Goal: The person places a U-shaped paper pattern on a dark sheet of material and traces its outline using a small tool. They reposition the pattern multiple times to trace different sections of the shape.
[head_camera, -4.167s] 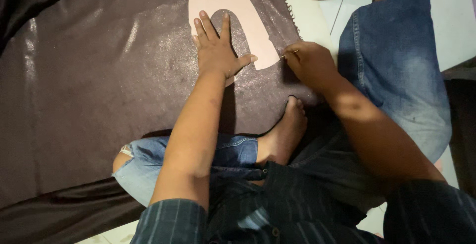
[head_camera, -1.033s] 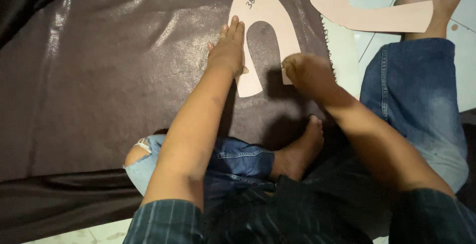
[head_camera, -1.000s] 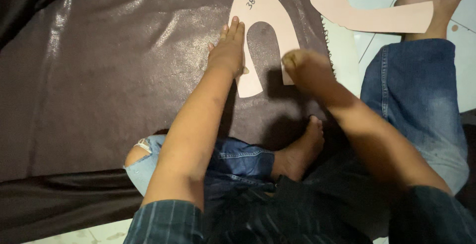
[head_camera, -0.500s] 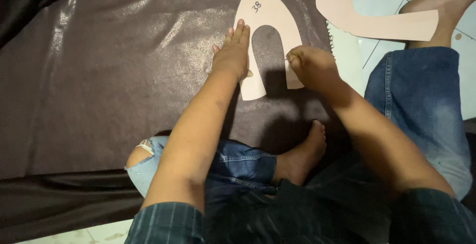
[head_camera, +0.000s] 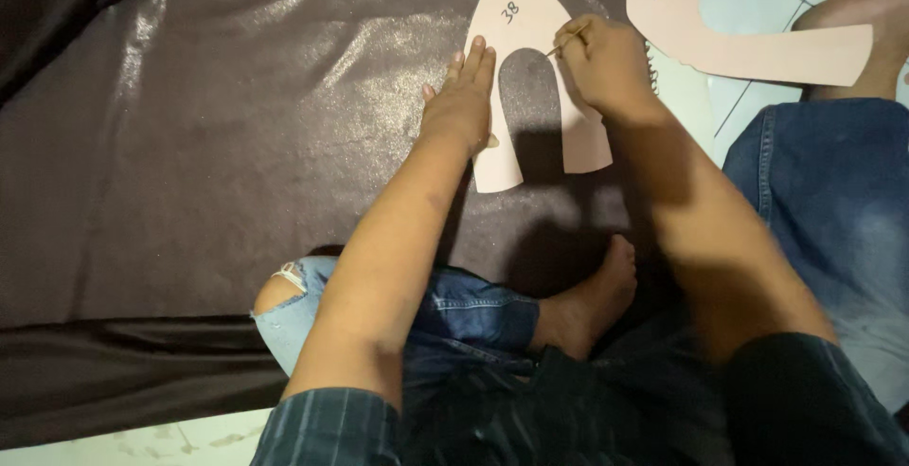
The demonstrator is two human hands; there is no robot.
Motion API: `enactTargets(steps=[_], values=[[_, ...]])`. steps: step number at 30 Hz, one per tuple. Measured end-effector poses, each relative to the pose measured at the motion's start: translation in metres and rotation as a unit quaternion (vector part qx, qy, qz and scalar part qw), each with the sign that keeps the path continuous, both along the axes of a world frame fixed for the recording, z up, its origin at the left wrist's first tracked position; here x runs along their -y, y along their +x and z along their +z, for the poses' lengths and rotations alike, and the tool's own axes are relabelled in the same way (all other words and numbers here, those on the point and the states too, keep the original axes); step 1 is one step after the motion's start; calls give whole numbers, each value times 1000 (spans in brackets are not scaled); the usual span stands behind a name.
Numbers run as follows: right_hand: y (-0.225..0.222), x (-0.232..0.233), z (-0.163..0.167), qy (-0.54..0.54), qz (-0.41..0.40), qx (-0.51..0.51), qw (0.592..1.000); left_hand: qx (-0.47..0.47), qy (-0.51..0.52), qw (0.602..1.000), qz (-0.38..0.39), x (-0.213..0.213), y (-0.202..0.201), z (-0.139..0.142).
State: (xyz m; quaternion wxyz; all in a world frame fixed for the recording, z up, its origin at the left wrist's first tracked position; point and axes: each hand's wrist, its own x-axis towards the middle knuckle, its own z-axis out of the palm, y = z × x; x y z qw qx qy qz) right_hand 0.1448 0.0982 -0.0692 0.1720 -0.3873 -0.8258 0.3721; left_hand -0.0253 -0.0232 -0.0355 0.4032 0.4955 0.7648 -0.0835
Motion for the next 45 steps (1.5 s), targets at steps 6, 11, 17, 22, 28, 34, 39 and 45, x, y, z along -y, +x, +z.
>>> enactTargets(steps=[6, 11, 17, 22, 28, 34, 39, 45], values=[[-3, 1, -6, -72, 1, -63, 995, -5, -6, 1000, 3, -1, 2, 4], [8, 1, -4, 33, 4, 30, 999, 0, -10, 1000, 6, -3, 2, 8], [-3, 0, -12, 62, 8, 13, 998, -1, -15, 1000, 1, -2, 2, 8], [-31, 5, -17, -7, 35, -44, 998, -7, -4, 1000, -3, -1, 2, 6], [-25, 1, -3, -4, 9, -13, 1000, -4, 0, 1000, -6, 1, 2, 4], [-37, 17, -1, 30, 71, 7, 997, -7, -8, 1000, -7, -1, 2, 8], [-39, 15, -2, 27, 65, 0, 997, -4, -9, 1000, -10, 0, 2, 10], [-35, 23, -6, 24, 138, 19, 990, -7, -2, 1000, -9, 0, 2, 10]])
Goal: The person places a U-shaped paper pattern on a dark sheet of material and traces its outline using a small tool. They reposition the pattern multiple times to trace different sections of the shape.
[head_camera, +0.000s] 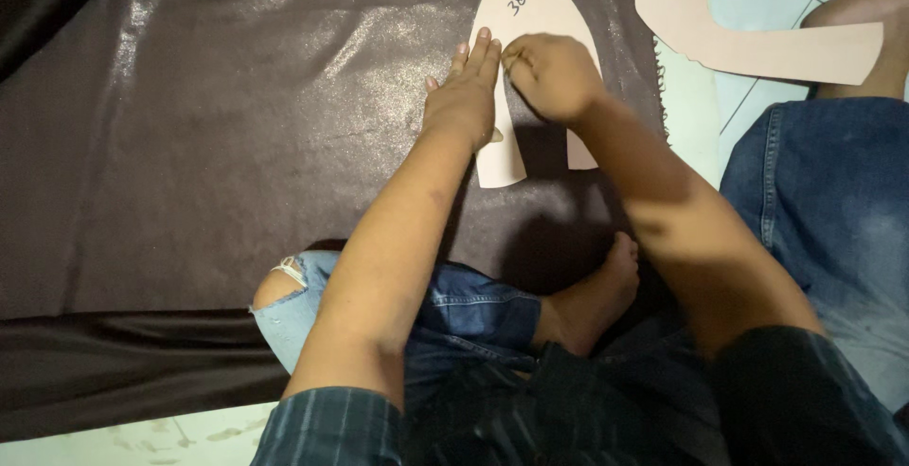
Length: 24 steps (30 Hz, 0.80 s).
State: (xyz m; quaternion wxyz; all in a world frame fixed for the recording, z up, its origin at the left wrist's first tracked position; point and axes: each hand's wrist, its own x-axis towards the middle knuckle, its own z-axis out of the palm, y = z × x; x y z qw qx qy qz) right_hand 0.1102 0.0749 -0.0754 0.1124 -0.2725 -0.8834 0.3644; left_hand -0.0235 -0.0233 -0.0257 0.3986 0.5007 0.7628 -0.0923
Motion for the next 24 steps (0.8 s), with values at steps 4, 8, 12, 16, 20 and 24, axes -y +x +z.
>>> enactTargets(steps=[4, 8, 12, 16, 20, 24], values=[[-1, -3, 0, 7, -24, -3, 1000, 3, -2, 1000, 2, 0, 0, -1], [7, -17, 8, 36, -69, -39, 996, -2, 2, 1000, 3, 0, -1, -2], [25, -21, 15, 46, -149, 30, 987, -1, 1, 1000, -3, 0, -1, -2], [26, -20, 11, 17, -139, 3, 990, -2, 5, 1000, 0, 2, 0, -3], [8, -13, -5, -12, -98, -32, 995, -10, -2, 1000, -11, -1, -1, -4], [11, 10, -12, 79, 29, -65, 994, -5, 4, 1000, -6, 1, -2, -4]])
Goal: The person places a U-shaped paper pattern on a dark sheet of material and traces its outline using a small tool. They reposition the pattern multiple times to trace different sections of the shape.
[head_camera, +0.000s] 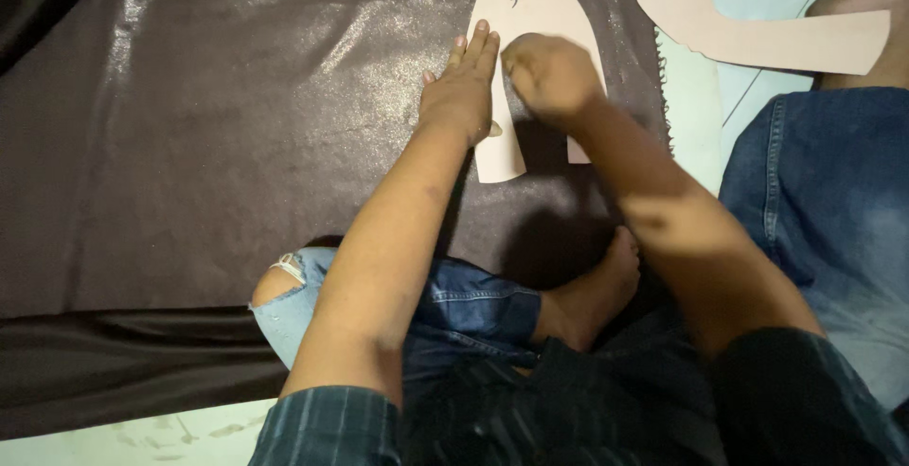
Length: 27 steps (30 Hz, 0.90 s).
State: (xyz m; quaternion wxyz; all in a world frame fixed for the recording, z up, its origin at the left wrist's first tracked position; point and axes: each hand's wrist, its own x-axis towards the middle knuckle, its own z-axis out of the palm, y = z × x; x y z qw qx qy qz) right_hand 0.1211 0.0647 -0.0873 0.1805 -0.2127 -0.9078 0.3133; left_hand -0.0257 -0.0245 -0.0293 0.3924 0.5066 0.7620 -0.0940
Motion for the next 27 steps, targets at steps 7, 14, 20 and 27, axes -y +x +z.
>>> enactTargets(steps=[7, 14, 20, 27], values=[[37, 48, 22, -27, 5, 198, 980, 2, 12, 1000, 1, 2, 0, -1], [3, 14, 11, 20, -7, -21, 1000, 4, 22, 1000, 8, 4, 0, 0], [26, 30, 5, 4, 0, 97, 995, 5, 19, 1000, 11, 3, -1, 2], [72, 72, 17, -1, 59, 135, 989, -4, 21, 1000, 3, 2, 2, 1]])
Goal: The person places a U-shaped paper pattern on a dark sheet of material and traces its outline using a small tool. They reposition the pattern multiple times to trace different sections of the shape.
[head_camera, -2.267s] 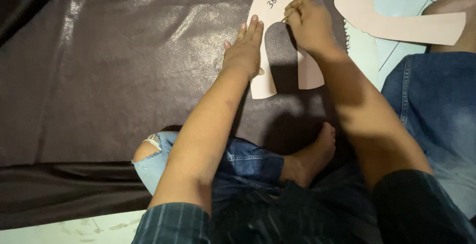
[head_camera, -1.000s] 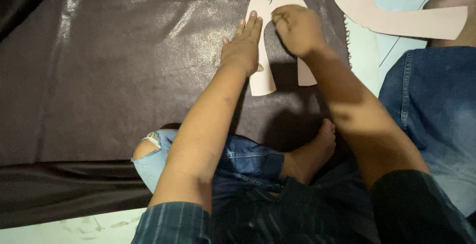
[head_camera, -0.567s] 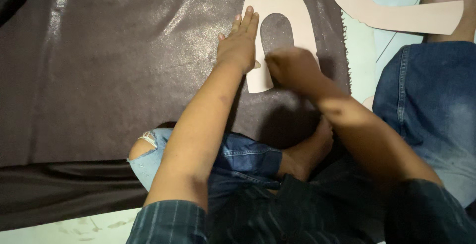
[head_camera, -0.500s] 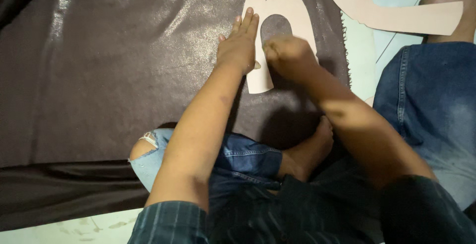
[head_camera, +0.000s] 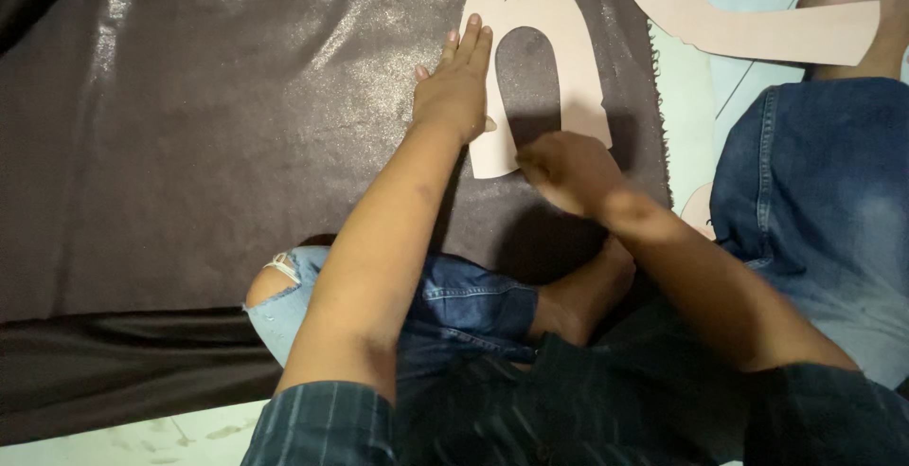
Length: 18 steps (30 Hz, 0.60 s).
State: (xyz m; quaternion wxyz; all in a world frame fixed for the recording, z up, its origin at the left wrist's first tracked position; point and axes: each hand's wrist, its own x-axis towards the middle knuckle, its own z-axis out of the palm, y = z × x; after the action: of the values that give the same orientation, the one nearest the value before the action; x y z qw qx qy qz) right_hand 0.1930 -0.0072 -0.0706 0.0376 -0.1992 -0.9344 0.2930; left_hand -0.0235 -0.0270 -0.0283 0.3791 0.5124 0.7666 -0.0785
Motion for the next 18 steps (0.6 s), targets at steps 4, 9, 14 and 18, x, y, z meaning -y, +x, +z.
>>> enactTargets(steps=[4, 9, 14, 18], values=[[-41, -30, -12, 47, -32, 36, 998, 6, -1, 1000, 7, 0, -2, 2], [-66, -55, -20, -22, -93, -142, 985, 12, 31, 999, 9, 8, -3, -3], [-24, -15, -2, -40, -81, -103, 991, -14, 113, 993, 10, 30, 0, -18], [-2, 6, 8, -74, -94, -29, 992, -82, 159, 983, -48, 42, 11, -27]])
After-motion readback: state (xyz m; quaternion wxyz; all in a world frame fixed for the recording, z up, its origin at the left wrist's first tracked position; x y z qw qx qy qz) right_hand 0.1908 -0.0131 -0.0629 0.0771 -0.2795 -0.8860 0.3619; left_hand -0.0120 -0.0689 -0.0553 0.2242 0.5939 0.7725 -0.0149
